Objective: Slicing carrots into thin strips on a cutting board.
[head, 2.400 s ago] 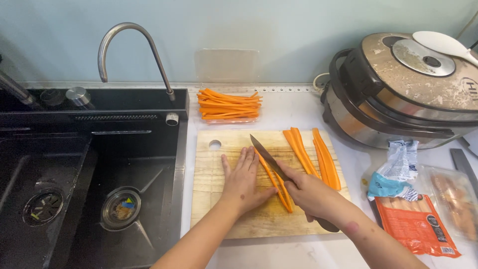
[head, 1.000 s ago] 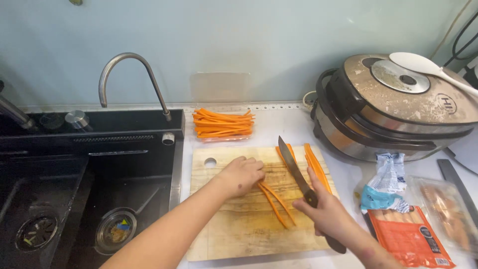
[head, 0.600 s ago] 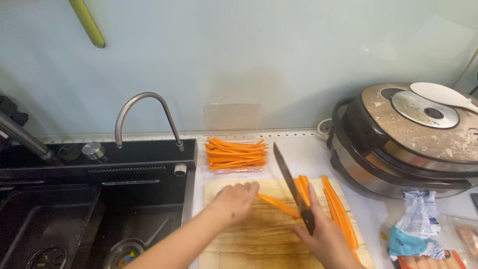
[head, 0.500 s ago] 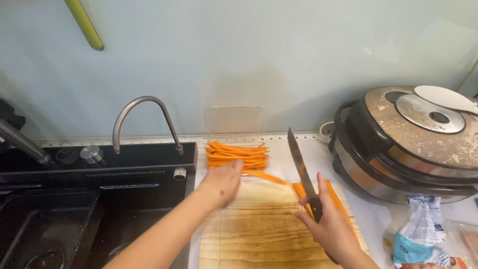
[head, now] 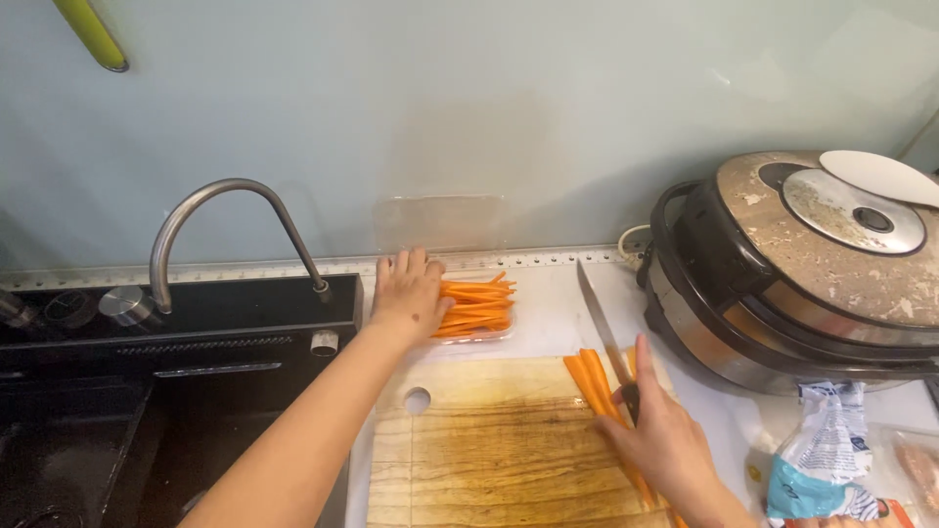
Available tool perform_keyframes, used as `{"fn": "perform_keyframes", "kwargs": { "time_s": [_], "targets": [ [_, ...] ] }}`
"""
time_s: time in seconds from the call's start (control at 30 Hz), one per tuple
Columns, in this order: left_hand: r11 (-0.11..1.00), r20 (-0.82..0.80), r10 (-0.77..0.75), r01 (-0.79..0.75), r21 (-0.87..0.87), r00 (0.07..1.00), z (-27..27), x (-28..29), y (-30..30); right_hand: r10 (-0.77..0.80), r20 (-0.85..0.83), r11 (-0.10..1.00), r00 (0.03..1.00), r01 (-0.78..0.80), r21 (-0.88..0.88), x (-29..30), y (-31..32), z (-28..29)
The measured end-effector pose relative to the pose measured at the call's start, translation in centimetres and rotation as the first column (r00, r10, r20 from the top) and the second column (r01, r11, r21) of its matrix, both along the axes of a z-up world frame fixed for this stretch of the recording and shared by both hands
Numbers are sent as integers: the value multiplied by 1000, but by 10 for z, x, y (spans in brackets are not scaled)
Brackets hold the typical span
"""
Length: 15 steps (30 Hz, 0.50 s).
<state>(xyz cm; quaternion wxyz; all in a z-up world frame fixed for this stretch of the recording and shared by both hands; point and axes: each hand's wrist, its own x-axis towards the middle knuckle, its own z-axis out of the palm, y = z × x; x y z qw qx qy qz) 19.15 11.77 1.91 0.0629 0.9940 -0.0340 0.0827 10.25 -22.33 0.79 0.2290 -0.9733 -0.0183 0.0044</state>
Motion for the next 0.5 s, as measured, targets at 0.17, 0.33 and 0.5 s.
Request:
{"fn": "perform_keyframes", "kwargs": {
  "time_s": [0.17, 0.33, 0.5],
  "targets": [
    [954, 111, -173, 195, -227, 979, -5, -52, -55, -5, -12, 992, 1000, 3, -127, -6, 7, -2],
    [851, 44, -232, 225, -475, 972, -17, -115, -103, 2, 57, 999, 998, -4, 42, -10, 9, 2],
    [782, 105, -105, 148, -605, 989, -27, -159, -121, 40, -331, 680, 943, 217, 700, -40, 35, -9]
  ]
}}
